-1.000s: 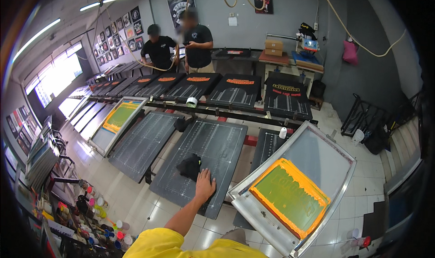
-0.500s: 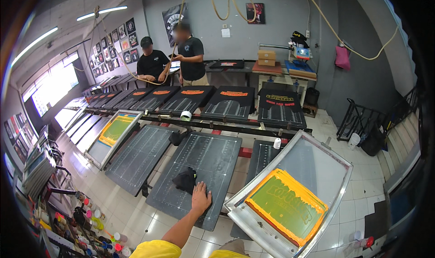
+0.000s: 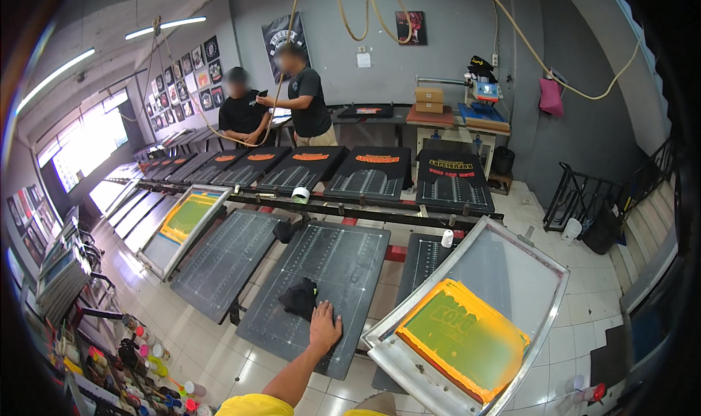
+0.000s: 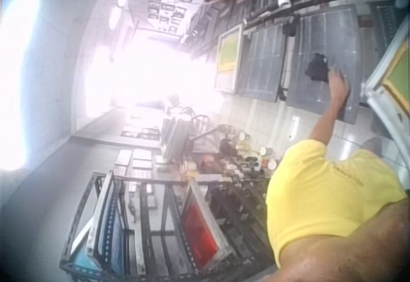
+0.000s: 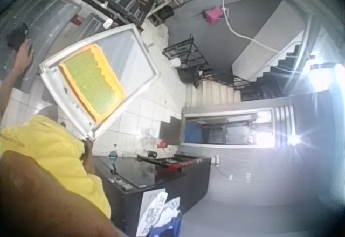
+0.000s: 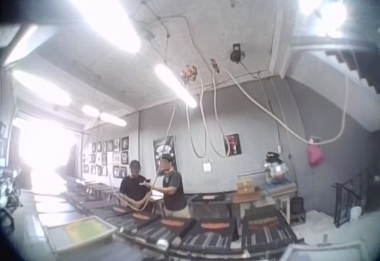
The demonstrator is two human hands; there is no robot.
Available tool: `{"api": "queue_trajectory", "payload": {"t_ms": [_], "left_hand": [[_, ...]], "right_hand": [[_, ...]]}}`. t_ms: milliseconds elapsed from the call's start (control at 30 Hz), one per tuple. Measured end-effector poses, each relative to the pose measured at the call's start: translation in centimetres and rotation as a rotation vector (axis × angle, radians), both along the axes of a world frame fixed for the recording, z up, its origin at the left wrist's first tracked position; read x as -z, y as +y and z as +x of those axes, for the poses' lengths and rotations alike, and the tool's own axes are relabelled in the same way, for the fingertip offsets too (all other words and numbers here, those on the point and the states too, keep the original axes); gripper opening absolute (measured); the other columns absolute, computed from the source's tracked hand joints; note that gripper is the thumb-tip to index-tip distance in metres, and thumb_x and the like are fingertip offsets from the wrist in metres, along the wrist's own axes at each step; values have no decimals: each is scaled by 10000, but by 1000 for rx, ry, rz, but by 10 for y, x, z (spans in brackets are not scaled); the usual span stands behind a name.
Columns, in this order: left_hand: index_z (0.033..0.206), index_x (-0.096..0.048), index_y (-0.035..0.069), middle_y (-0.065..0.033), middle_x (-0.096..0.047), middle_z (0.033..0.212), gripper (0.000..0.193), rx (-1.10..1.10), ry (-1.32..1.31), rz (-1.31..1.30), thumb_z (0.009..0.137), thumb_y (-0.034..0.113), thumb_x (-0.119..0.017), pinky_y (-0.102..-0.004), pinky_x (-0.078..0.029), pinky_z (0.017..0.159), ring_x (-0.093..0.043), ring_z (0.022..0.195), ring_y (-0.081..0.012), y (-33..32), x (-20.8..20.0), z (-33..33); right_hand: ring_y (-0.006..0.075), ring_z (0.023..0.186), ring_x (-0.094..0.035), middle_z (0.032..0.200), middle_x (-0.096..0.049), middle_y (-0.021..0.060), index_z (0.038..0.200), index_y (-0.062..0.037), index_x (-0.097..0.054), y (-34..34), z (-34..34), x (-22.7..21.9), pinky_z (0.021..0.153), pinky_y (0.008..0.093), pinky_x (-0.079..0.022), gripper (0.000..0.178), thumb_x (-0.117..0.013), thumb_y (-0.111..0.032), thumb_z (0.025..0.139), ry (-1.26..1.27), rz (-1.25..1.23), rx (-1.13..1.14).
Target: The person performs screen printing on black shirts, using a squeegee to spread ink through a screen frame onto the fabric.
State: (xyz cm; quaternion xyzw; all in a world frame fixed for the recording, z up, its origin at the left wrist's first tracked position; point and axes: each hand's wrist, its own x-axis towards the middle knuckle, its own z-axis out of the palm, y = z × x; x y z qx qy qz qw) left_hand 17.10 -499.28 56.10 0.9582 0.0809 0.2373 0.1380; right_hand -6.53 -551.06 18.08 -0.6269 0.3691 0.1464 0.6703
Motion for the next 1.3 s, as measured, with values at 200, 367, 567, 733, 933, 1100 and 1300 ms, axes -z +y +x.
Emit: {"api": "queue_trajectory", "payload": {"t_ms": [200,367,567,733,933,1100,1300], "left_hand": [[1230,-489,-74,-205,-431,1352,494,0,-14,-5,854,245,-517,-418,-215,1119,-340,1311,-339,0,-2,0],[1227,-492,-74,-205,-438,1346,494,20,-33,-23,850,245,-522,-419,-215,1119,-341,1310,-339,-4,-2,4],[1231,-488,-73,-205,-438,1346,498,-17,-13,6,853,250,-518,-421,-210,1121,-338,1311,-342,11,0,-9],[1238,-480,-75,-208,-433,1349,504,26,-11,-13,856,253,-516,-420,-209,1121,-336,1311,-347,-6,-6,5],[1224,-491,-77,-209,-435,1345,496,1,-10,9,850,247,-524,-422,-218,1119,-345,1305,-349,7,-3,-4],[1216,-496,-77,-210,-442,1335,492,31,-40,-22,845,244,-532,-425,-221,1115,-349,1301,-353,0,-4,4],[1201,-508,-66,-204,-450,1325,478,34,-57,-45,836,241,-541,-429,-226,1112,-361,1289,-352,-3,-9,2]], "right_hand": [[216,687,-531,855,-592,78,1224,-36,-532,4,-2,5,576,387,-476,512,-688,-254,787,-27,20,2],[212,672,-529,840,-594,73,1222,-39,-536,-6,-17,7,562,386,-476,513,-703,-240,780,-180,116,11],[147,577,-467,742,-556,42,1042,-2,-629,10,-31,-28,514,334,-447,325,-655,-252,835,-304,-144,-194],[135,540,-453,662,-529,26,1008,-4,-641,-7,-27,33,480,313,-430,332,-610,-309,879,129,4,151],[124,523,-453,631,-524,29,999,-19,-649,4,-32,34,447,295,-385,359,-590,-355,888,143,-36,42],[139,521,-467,632,-546,19,1014,-25,-652,-11,-32,66,461,301,-402,378,-606,-373,873,78,-83,42],[148,579,-483,710,-573,37,1019,-27,-653,-13,-36,71,498,323,-408,383,-601,-376,872,55,-125,55]]}}
